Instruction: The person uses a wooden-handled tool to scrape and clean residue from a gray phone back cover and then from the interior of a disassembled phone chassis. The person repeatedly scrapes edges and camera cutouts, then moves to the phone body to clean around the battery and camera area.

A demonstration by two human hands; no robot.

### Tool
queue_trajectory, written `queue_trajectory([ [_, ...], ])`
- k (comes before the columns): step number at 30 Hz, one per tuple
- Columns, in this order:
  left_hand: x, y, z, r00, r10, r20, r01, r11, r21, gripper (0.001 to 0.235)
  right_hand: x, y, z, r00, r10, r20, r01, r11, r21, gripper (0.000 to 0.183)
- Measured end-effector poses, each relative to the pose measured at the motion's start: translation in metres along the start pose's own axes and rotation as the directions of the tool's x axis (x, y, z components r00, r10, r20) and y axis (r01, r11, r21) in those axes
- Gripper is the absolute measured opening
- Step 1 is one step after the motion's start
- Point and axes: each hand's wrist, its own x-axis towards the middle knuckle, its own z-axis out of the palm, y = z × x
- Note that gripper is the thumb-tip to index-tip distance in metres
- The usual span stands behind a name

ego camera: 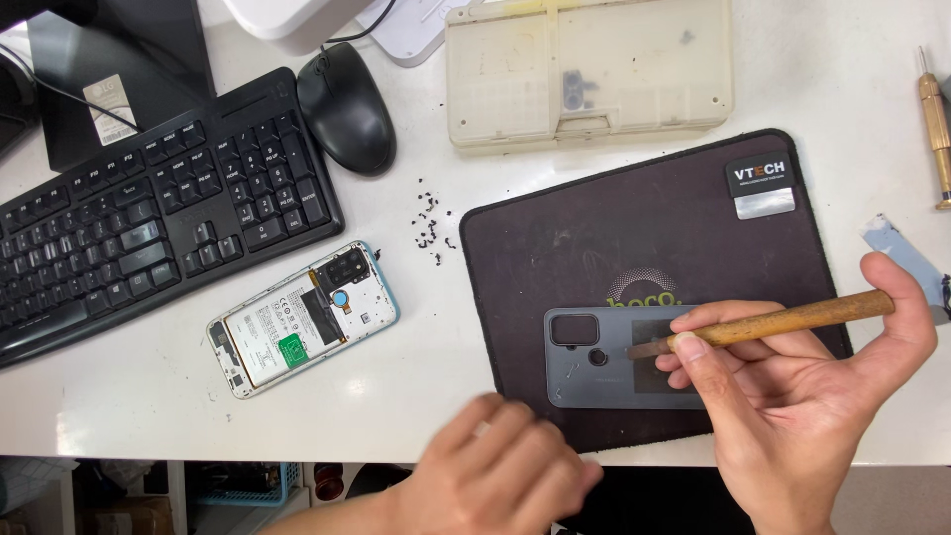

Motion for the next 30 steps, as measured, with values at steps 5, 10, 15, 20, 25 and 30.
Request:
queue_trajectory([
  [5, -0.004, -0.037, -0.023, 0.930, -0.355, -0.098, 0.368, 0.901, 0.230, 0.014, 0.001, 0.001, 0.000, 0.999, -0.029, 0.027, 0.028, 0.999, 0.039, 0.085],
  [10, 0.010, -0.054, -0.039, 0.953, -0.300, -0.051, 0.304, 0.929, 0.212, 0.042, 0.000, 0.002, 0.001, 0.999, -0.034, 0.018, 0.033, 0.998, 0.048, 0.086],
  [15, 0.025, -0.038, -0.012, 0.991, -0.009, 0.131, 0.020, 0.997, -0.081, 0.057, 0.001, 0.008, 0.001, 0.993, -0.080, 0.090, 0.080, 0.997, -0.002, 0.085],
  [20, 0.023, -0.043, 0.003, 0.985, -0.036, 0.168, 0.062, 0.986, -0.153, 0.065, 0.002, 0.010, 0.004, 0.990, -0.080, 0.120, 0.081, 0.997, -0.002, 0.085],
  [25, 0.019, -0.044, 0.006, 0.985, -0.039, 0.170, 0.073, 0.977, -0.202, 0.069, 0.002, 0.013, 0.004, 0.989, -0.056, 0.137, 0.059, 0.998, -0.020, 0.086],
  [30, 0.017, -0.046, 0.009, 0.987, -0.037, 0.159, 0.070, 0.976, -0.205, 0.068, 0.006, 0.017, 0.002, 0.979, -0.083, 0.188, 0.087, 0.996, -0.013, 0.087],
])
